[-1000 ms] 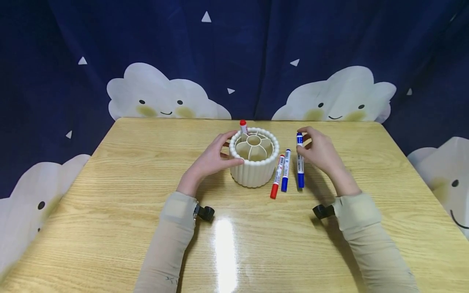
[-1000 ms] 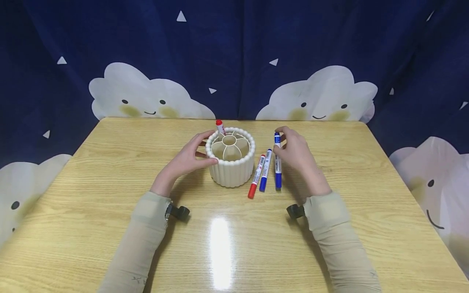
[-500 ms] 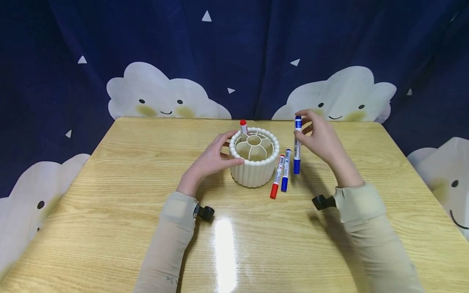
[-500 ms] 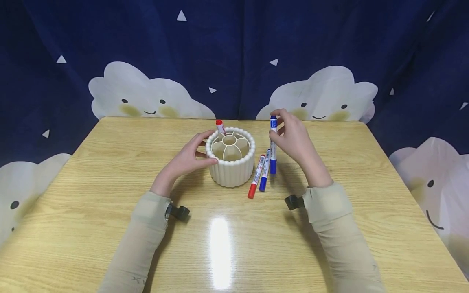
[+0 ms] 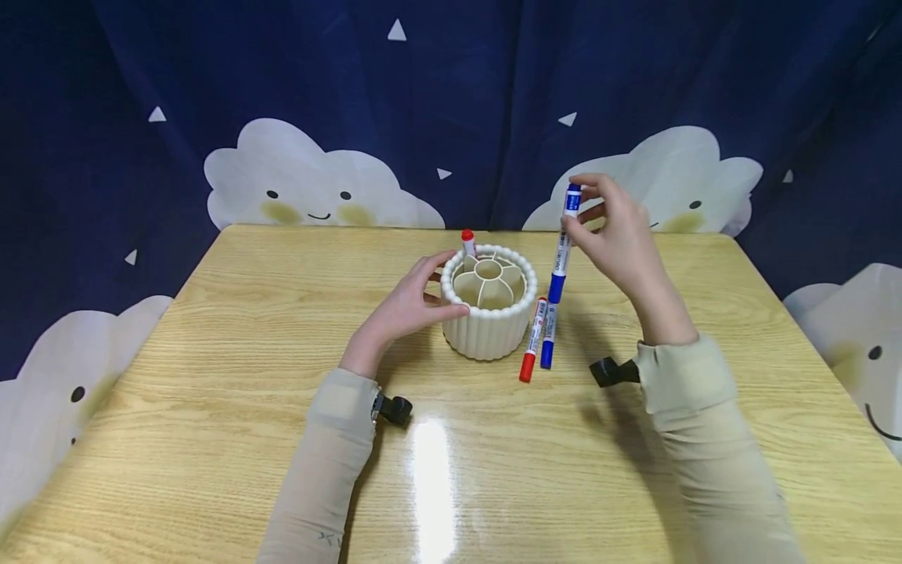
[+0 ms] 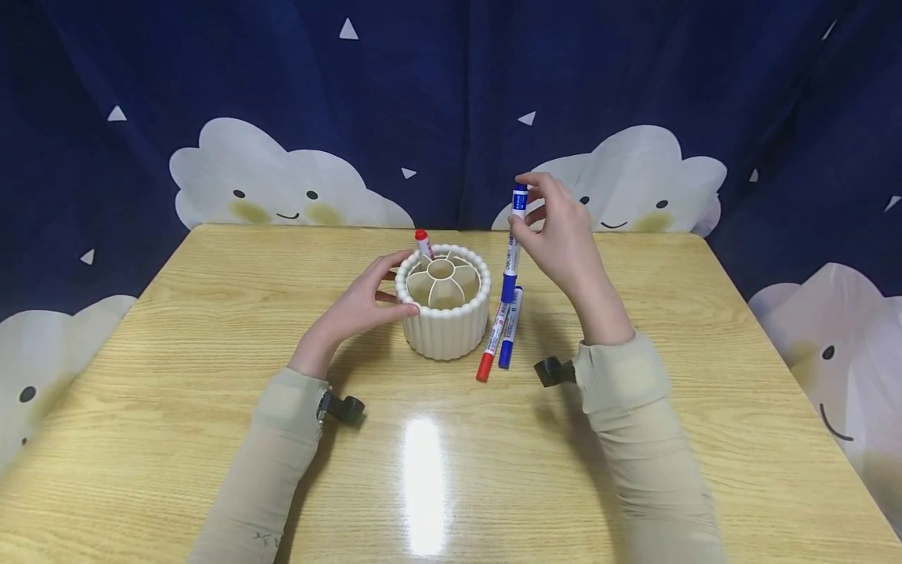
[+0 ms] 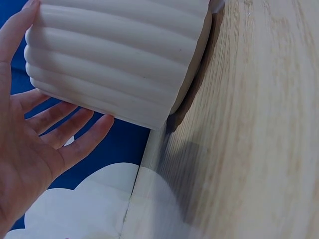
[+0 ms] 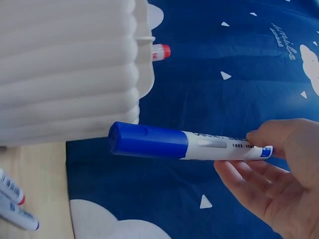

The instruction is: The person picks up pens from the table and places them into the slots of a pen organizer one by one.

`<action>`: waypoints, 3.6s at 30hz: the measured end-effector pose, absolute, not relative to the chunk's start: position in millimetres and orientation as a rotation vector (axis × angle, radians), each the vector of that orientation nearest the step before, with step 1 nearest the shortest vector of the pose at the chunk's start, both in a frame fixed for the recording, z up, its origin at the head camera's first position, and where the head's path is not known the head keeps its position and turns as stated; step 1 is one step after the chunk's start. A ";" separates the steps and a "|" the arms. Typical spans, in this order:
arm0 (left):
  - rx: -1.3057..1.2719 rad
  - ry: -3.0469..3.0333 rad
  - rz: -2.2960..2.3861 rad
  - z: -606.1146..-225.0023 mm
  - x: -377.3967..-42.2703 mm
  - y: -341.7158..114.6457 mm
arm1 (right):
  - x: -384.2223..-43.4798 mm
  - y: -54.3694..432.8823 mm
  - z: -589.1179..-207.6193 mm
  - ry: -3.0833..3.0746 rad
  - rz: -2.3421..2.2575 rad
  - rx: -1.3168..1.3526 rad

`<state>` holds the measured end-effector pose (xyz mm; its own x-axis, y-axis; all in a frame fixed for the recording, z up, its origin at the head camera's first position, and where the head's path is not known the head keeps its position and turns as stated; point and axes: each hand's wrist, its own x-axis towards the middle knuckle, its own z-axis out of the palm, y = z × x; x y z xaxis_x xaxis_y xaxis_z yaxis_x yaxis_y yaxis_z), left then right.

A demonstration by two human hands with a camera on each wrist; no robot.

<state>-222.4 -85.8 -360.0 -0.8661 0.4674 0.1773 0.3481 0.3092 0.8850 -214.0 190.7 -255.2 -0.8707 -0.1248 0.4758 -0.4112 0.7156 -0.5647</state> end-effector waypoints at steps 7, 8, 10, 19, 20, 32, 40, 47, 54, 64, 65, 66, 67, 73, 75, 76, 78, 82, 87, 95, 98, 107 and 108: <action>0.758 2.446 1.613 -360.1 -222.0 -86.1 | -218.2 180.0 -246.3 -2.429 0.945 0.447; 0.757 2.446 1.614 -360.1 -221.9 -86.0 | -219.0 178.4 -245.3 -2.419 0.939 0.456; 0.757 2.447 1.614 -360.2 -221.9 -86.0 | -220.6 175.6 -243.7 -2.403 0.937 0.475; 0.772 2.457 1.597 -360.6 -222.5 -86.2 | -226.9 164.6 -243.8 -2.320 0.975 0.544; 0.774 2.460 1.593 -360.5 -222.6 -86.2 | -227.3 163.2 -244.4 -2.318 0.984 0.552; 0.775 2.471 1.578 -361.1 -225.0 -86.3 | -230.2 151.3 -254.5 -2.368 1.003 0.584; 0.770 2.470 1.580 -360.9 -225.6 -85.8 | -228.7 149.6 -265.4 -2.373 1.000 0.622; 0.776 2.467 1.590 -360.9 -226.0 -85.6 | -227.4 146.6 -273.4 -2.359 1.022 0.653; 0.786 2.466 1.588 -361.1 -225.4 -85.6 | -224.8 142.9 -283.0 -2.366 1.035 0.670; 0.774 2.472 1.566 -361.4 -224.6 -86.2 | -222.5 139.6 -297.2 -2.392 1.055 0.685; 0.772 2.474 1.564 -361.3 -224.4 -86.2 | -222.2 139.3 -298.5 -2.389 1.059 0.694; 0.772 2.476 1.563 -361.3 -224.4 -86.2 | -222.2 139.0 -300.1 -2.388 1.062 0.702; 0.772 2.477 1.563 -361.1 -224.3 -86.1 | -222.0 138.7 -301.3 -2.388 1.063 0.708; 0.780 2.478 1.562 -362.0 -224.6 -86.1 | -222.1 138.3 -308.2 -2.394 1.064 0.729; 0.784 2.478 1.562 -362.2 -224.5 -85.9 | -222.3 138.7 -310.4 -2.394 1.073 0.735; 0.785 2.478 1.564 -362.0 -224.3 -85.7 | -222.2 138.9 -311.3 -2.394 1.078 0.735; 0.785 2.476 1.569 -361.7 -224.0 -85.4 | -222.1 139.1 -312.4 -2.394 1.086 0.737; 0.782 2.475 1.577 -361.2 -223.6 -85.1 | -221.6 139.2 -311.9 -2.411 1.082 0.734; 0.780 2.471 1.583 -360.9 -223.3 -84.5 | -220.3 143.1 -308.4 -2.476 1.057 0.710; 0.754 2.473 1.565 -359.3 -223.0 -84.5 | -226.2 161.8 -302.1 -2.474 0.987 0.670; 0.727 2.463 1.556 -358.2 -223.0 -84.3 | -230.0 170.6 -304.0 -2.482 0.973 0.620; 0.727 2.449 1.576 -360.4 -225.0 -84.6 | -236.8 187.5 -319.2 -2.596 0.966 0.504; 0.742 2.455 1.578 -360.7 -225.0 -84.6 | -237.7 189.1 -321.7 -2.611 0.956 0.497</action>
